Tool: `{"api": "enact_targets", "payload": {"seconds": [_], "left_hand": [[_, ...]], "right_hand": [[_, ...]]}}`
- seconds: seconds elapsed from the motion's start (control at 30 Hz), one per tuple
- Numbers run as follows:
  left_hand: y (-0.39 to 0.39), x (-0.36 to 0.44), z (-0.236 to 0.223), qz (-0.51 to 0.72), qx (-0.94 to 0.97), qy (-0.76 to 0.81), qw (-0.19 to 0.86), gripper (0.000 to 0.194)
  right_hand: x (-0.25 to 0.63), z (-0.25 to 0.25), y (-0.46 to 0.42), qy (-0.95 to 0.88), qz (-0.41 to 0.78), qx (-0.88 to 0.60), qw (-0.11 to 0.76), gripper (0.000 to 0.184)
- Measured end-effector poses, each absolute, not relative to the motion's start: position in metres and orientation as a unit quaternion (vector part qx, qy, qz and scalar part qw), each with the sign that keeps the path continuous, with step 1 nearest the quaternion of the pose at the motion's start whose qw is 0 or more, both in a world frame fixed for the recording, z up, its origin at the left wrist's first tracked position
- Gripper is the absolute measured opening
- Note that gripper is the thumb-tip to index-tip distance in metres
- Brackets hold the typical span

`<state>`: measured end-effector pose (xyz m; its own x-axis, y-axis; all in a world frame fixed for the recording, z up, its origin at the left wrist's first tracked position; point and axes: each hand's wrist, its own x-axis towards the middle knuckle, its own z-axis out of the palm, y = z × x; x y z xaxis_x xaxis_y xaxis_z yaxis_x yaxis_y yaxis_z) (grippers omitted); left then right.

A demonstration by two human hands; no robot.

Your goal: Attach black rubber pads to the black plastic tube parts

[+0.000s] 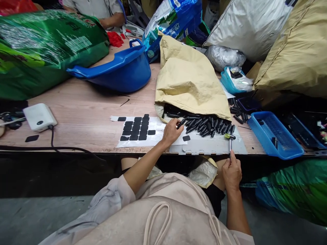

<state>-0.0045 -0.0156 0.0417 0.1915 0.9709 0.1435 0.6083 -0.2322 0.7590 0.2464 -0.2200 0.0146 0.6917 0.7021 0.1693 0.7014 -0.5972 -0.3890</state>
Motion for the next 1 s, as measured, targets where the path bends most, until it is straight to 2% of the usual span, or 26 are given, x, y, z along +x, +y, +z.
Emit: {"api": "enact_targets", "payload": {"seconds": [0.07, 0.23, 0.5, 0.73, 1.0], "left_hand": [[-0.028, 0.001, 0.04, 0.326, 0.752, 0.484, 0.306, 0.01], [-0.053, 0.028, 0.026, 0.241, 0.827, 0.401, 0.312, 0.016], [-0.05, 0.036, 0.011, 0.227, 0.827, 0.413, 0.305, 0.018], [-0.052, 0.036, 0.013, 0.235, 0.818, 0.42, 0.316, 0.017], [-0.052, 0.036, 0.015, 0.229, 0.814, 0.425, 0.324, 0.018]], "right_hand": [[0.246, 0.014, -0.22, -0.393, -0.001, -0.893, 0.219, 0.057], [0.253, 0.01, -0.222, -0.402, -0.004, -0.887, 0.229, 0.061], [0.254, 0.004, -0.235, -0.395, 0.109, -0.821, 0.398, 0.07], [0.206, 0.023, -0.238, -0.539, 0.209, -0.726, 0.372, 0.059], [0.187, 0.029, -0.235, -0.608, 0.191, -0.685, 0.354, 0.053]]}}
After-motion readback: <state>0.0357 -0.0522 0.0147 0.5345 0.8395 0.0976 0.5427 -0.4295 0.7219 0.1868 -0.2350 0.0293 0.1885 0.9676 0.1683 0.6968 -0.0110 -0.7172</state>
